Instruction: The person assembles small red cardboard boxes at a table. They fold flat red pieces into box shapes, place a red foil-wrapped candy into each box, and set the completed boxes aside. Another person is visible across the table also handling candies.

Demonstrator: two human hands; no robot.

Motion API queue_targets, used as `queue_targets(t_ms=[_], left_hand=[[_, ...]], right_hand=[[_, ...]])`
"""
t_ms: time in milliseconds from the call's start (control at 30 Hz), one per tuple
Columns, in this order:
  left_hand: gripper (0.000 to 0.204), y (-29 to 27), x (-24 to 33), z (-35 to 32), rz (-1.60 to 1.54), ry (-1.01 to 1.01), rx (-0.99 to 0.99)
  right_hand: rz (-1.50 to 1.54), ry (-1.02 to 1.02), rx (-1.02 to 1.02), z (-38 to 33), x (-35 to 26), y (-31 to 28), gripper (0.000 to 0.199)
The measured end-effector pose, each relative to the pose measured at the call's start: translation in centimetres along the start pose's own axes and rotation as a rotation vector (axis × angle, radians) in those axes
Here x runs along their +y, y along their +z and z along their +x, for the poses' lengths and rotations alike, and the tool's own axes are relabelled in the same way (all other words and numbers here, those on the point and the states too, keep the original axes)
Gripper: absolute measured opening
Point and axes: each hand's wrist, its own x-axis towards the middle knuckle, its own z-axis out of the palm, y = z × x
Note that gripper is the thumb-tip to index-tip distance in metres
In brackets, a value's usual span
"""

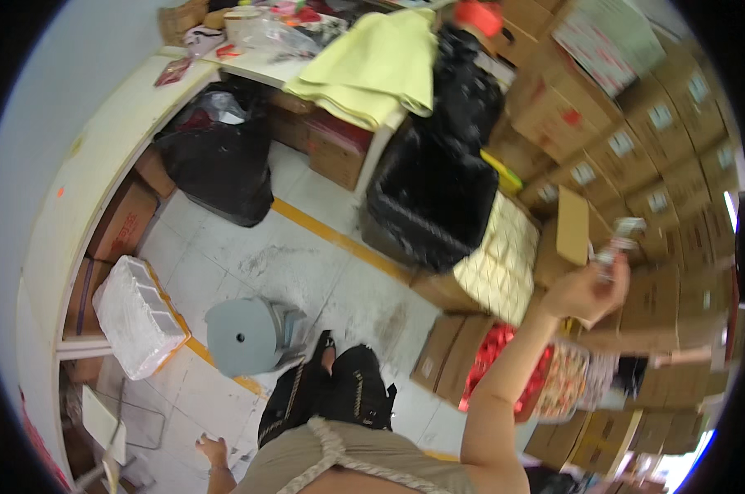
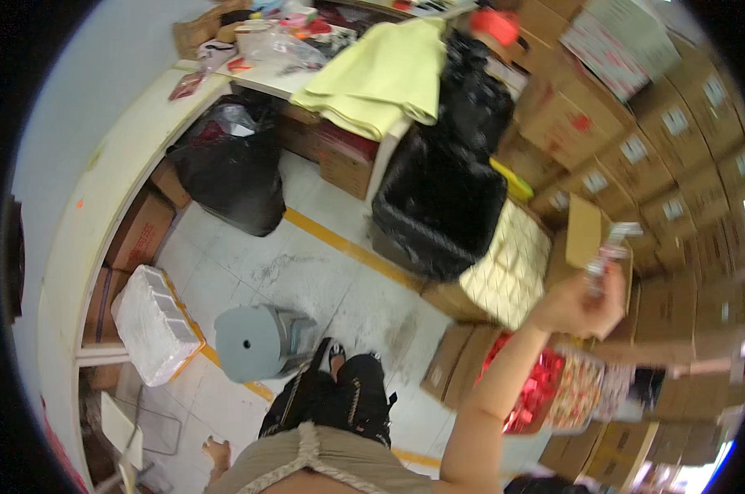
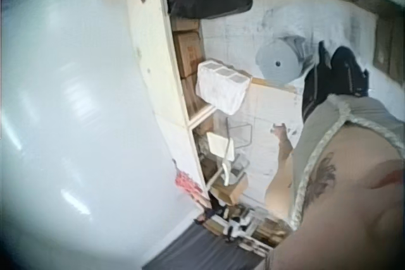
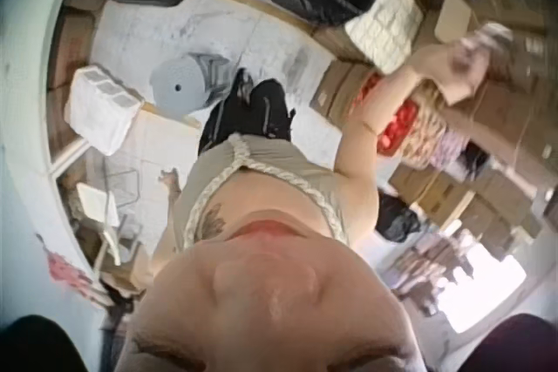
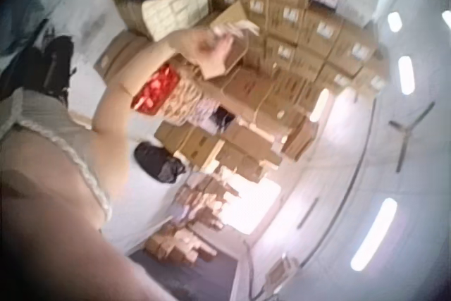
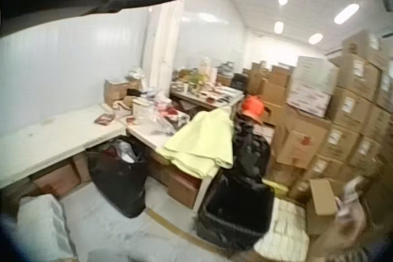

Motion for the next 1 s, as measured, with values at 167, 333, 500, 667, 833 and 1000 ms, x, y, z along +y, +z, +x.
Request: queue_targets(t_ms=[167, 333, 500, 667, 833, 1000], left_hand=[[0.064, -1.7, 0.5, -10.8, -0.214, -0.037, -0.018], [0.061, -3.0, -1.0, -35.6, -0.356, -1.356, 0.076], [0.043, 5.5, 14.7, -63.6, -0.122, -1.573, -0.523], [0.035, 7.1, 32.1, -61.7, -0.555, -1.607, -0.976], [0.036, 10.3, 32.0, -53.9, -0.948, -1.705, -0.952], [0.036, 13.2, 25.7, -46.7, -1.219, -1.646, -0.937]], right_hand=[[-0.16, 0.106, -1.597, -36.2, 12.1, 10.2, 0.053], [0.673, 0.537, -1.722, -50.1, -19.1, 17.8, 0.033], [1.596, -0.023, -1.914, -39.2, -44.8, 7.4, 0.032], [2.109, -0.267, -1.984, -34.8, -58.7, -9.7, 0.026], [2.074, -1.037, -2.24, -39.5, -62.6, -30.4, 0.027], [1.776, -1.445, -2.228, -45.5, -63.4, -41.5, 0.028]])
